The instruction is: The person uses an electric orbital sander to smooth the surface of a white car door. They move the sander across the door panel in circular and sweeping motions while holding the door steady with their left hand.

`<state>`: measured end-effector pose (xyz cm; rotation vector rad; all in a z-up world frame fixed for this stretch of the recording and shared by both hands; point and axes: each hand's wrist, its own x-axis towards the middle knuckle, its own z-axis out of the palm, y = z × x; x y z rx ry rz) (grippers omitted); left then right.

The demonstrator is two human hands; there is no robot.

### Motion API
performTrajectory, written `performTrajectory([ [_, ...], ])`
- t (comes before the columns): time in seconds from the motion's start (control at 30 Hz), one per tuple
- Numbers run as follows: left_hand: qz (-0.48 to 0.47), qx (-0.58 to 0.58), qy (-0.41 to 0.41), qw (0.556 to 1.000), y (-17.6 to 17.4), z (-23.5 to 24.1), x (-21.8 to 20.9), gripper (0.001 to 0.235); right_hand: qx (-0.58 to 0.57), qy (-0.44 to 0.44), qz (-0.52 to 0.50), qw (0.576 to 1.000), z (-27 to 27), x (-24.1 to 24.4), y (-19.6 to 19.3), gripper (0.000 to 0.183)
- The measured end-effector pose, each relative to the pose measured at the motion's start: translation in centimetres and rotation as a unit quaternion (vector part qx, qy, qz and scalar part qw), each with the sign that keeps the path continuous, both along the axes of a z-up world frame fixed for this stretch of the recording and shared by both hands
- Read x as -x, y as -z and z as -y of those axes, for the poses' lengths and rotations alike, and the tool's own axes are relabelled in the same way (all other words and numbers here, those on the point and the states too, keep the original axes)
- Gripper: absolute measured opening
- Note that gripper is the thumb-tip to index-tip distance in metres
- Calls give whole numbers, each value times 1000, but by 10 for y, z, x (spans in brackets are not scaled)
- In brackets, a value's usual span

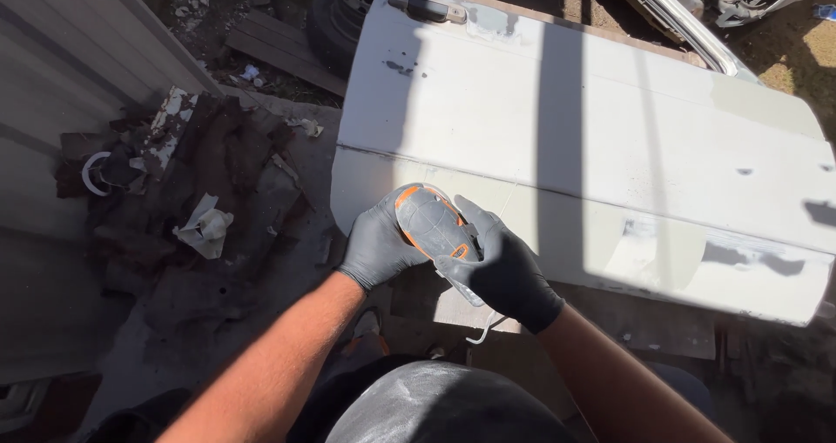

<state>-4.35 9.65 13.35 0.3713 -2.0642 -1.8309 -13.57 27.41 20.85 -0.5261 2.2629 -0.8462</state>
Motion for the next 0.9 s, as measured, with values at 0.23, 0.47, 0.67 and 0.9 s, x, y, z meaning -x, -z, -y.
performTrajectory([
  [0.23,58,-19,1,998,48,-8,14,61,3,-156,-164,974,26,17,17,98],
  [0.47,172,188,2,967,44,25,12,70,-116,-168,-213,955,10,33,-2,100],
  [0.67,115,211,-135,961,108,115,-16,40,-119,-101,-202,967,-3,18,-28,80],
  [0.9,150,349,-48,924,77,139,12,50,-149,-83,-122,978,29,-9,-1,91],
])
